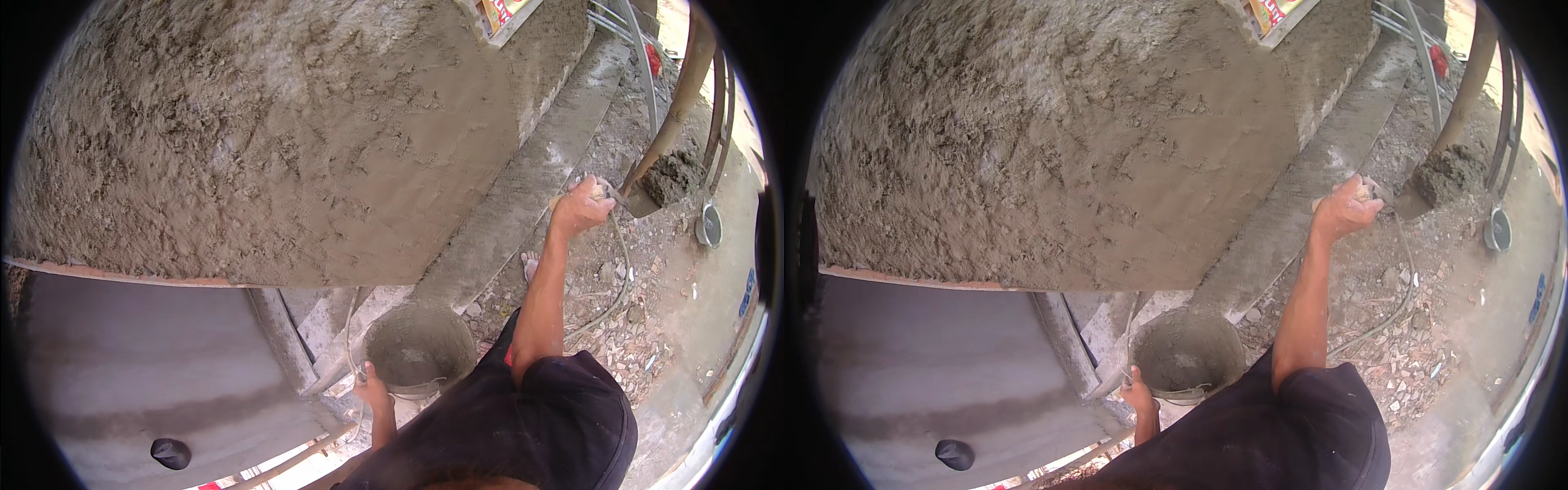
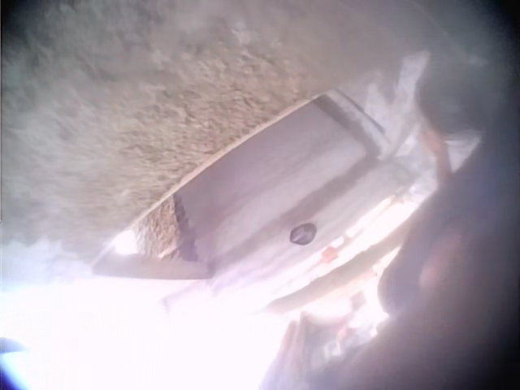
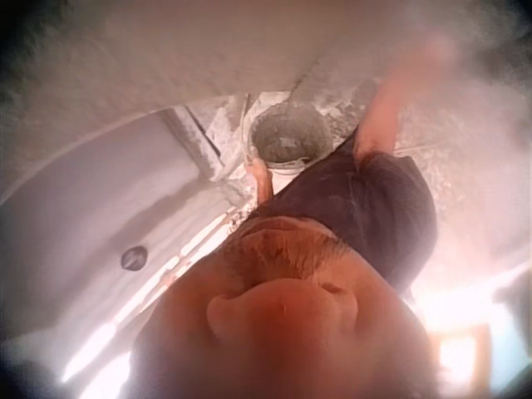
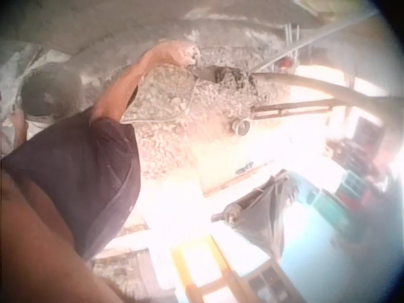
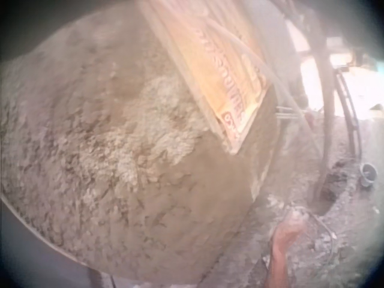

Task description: The person applies plaster to a wall using a trowel, repeatedly dipping the trowel into a bucket of plaster and smoothing it onto the surface.

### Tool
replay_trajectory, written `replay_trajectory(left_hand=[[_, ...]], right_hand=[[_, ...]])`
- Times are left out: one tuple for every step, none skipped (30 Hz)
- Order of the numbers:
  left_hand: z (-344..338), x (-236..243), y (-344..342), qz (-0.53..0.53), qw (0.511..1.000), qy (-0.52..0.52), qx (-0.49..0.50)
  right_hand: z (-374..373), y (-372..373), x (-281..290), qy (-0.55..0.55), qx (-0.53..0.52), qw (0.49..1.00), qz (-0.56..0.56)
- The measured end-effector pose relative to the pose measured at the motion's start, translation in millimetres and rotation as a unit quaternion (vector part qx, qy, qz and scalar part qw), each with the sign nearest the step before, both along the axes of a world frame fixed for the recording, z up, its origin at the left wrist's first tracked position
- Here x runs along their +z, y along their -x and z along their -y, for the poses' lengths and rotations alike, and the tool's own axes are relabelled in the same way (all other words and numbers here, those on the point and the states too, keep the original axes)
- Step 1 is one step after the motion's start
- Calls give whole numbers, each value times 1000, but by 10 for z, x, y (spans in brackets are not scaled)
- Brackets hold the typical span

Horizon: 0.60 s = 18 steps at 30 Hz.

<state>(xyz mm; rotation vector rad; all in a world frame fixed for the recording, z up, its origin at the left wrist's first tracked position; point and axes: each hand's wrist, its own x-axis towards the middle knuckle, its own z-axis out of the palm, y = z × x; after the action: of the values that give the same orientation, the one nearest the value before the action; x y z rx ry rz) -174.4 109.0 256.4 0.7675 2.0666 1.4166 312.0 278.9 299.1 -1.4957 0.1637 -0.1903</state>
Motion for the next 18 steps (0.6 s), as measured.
replay_trajectory(left_hand=[[19,40,-12,-3,1000,-3,-1],[2,106,-99,29,999,-17,-1],[-19,135,-156,62,998,-27,2],[-54,134,-177,62,998,-20,-4],[-58,147,-181,73,997,-18,7],[26,179,-124,80,996,-17,30],[35,183,-83,78,996,-11,29],[-2,143,-91,54,996,8,70],[24,121,-109,29,993,31,114],[32,144,-141,33,992,35,115],[6,174,-200,34,994,46,96],[16,183,-217,31,995,58,82],[5,136,-226,33,995,59,79],[15,57,-204,29,995,50,75],[-27,-43,-193,25,997,40,68],[-45,-142,-176,25,997,42,66],[-63,-232,-146,26,998,38,46],[-44,-309,-139,26,999,38,27]], right_hand=[[-269,164,-51,24,-18,999,-26],[-625,265,-250,67,-19,998,3],[-1011,528,-245,16,42,999,3],[-1208,908,-231,66,216,973,47],[-1251,1267,-266,117,416,900,60],[-1006,1656,-151,179,575,781,162],[-726,1984,-144,162,674,698,179],[-430,2170,-228,114,689,690,187],[-162,2258,-338,68,707,677,192],[-12,2173,-414,71,692,702,154],[70,1970,-506,72,673,726,120],[78,1666,-597,116,673,725,92],[32,1285,-674,160,668,725,62],[-34,973,-781,182,646,737,81],[-170,717,-845,203,620,751,99],[-345,576,-817,205,619,752,98],[-542,475,-760,188,580,773,177],[-718,421,-761,172,537,786,253]])
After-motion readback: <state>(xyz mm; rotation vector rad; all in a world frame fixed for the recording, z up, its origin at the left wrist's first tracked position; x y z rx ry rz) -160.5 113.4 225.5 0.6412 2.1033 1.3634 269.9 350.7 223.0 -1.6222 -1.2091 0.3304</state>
